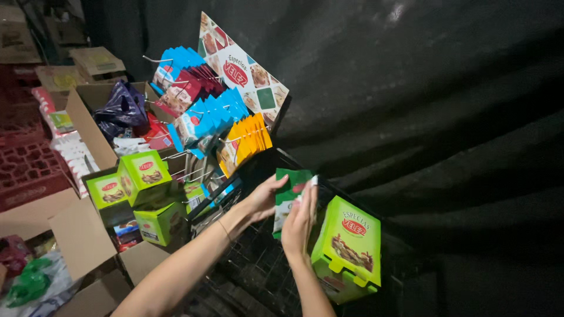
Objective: The person repeatedly picks up green packets of oregano from a wire display rack and places them into a green cardboard box. The person handles the packets one at a time, transferring them from the rack to the box throughout the clip.
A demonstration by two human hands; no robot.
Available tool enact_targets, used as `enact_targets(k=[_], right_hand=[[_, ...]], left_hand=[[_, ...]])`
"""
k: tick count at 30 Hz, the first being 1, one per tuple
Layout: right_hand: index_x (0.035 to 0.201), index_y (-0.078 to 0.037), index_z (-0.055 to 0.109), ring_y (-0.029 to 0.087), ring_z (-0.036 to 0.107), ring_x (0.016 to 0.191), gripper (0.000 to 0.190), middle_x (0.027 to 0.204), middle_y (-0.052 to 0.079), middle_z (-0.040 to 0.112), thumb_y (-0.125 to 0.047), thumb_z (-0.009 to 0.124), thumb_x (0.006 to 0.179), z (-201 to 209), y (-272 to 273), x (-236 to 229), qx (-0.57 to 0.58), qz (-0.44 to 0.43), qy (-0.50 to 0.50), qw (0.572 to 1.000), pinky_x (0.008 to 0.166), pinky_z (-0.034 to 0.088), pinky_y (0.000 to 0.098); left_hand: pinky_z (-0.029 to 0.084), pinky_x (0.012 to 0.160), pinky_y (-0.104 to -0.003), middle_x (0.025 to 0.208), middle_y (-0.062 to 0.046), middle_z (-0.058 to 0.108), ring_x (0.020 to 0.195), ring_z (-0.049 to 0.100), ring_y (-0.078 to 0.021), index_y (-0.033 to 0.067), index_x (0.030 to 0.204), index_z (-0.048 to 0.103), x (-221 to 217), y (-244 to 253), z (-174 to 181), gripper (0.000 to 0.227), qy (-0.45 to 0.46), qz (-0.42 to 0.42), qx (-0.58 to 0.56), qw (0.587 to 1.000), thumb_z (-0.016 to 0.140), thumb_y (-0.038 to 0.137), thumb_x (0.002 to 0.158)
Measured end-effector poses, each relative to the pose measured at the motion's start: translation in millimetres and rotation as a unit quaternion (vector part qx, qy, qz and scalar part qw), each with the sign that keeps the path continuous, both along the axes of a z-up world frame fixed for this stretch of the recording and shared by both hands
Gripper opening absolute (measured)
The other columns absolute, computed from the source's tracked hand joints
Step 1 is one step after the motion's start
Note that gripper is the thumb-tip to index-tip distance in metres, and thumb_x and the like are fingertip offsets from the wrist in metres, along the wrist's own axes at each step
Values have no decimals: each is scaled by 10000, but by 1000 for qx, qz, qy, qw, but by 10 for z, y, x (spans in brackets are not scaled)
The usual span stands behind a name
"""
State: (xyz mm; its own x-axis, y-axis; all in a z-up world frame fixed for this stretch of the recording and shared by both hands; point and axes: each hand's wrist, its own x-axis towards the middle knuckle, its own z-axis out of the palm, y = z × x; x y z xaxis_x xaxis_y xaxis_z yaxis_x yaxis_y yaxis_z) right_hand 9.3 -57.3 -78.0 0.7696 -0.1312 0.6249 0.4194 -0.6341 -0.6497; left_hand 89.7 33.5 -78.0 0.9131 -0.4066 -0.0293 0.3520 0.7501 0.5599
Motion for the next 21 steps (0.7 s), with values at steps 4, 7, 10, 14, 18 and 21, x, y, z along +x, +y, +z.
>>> enact_targets(k=[4, 7, 10, 14, 18, 21], right_hand=[[1532, 31, 386, 499, 345, 1454, 478, 1551, 341, 387, -65, 356, 1064, -151, 91, 32, -72, 50, 33, 996, 1190, 281, 590], [1478, 90, 456, 405, 305, 1514, 504, 1583, 303, 384, -158, 515, 1043, -414, 52, 235, -259, 30, -95, 961, 1243, 213, 466], [1468, 99, 457, 386, 243, 1541, 491, 1625, 287, 322, -179, 441, 1063, -381, 18, 249, -276, 1, -68, 959, 1272, 122, 485], [1640, -91, 189, 312, 97, 1577, 783, 1709, 175, 137, -597, 171, 1042, -412, -175, 329, -143, -87, 120, 979, 1270, 2, 477], [1643, -57, 165, 360, 212, 1544, 647, 1688, 239, 155, -332, 336, 1083, -321, -31, 228, -106, -58, 108, 987, 1265, 144, 500], [1626, -3, 249, 434, 177, 1536, 589, 1669, 279, 218, -261, 322, 1101, -659, -4, 346, -275, -17, 16, 961, 1245, 156, 491]], left_hand=[[588, 899, -550, 1131, -89, 691, 1006, 722, -283, 174, 1279, 658, 37, 9, -126, 431, 49, -35, 21, 998, 775, 411, 939], [523, 1040, -532, 1358, -218, 607, 1222, 640, -295, 267, 1550, 493, -39, 124, -103, 576, -41, -48, 17, 998, 531, 514, 1031], [585, 951, -469, 1207, -182, 695, 1053, 703, -239, 244, 1471, 605, -146, 139, -57, 612, -25, -79, 42, 996, 541, 610, 985], [559, 959, -515, 1264, -168, 686, 1095, 695, -290, 224, 1423, 611, -129, 78, -153, 634, -30, -117, 35, 992, 535, 661, 970], [543, 1006, -515, 1377, -193, 630, 1184, 655, -291, 335, 1561, 475, -61, 35, -167, 635, -76, -86, 32, 993, 464, 642, 1005], [580, 983, -464, 1272, -151, 687, 1078, 699, -244, 326, 1497, 560, 72, 26, -246, 555, -21, -93, 30, 995, 459, 607, 1029]])
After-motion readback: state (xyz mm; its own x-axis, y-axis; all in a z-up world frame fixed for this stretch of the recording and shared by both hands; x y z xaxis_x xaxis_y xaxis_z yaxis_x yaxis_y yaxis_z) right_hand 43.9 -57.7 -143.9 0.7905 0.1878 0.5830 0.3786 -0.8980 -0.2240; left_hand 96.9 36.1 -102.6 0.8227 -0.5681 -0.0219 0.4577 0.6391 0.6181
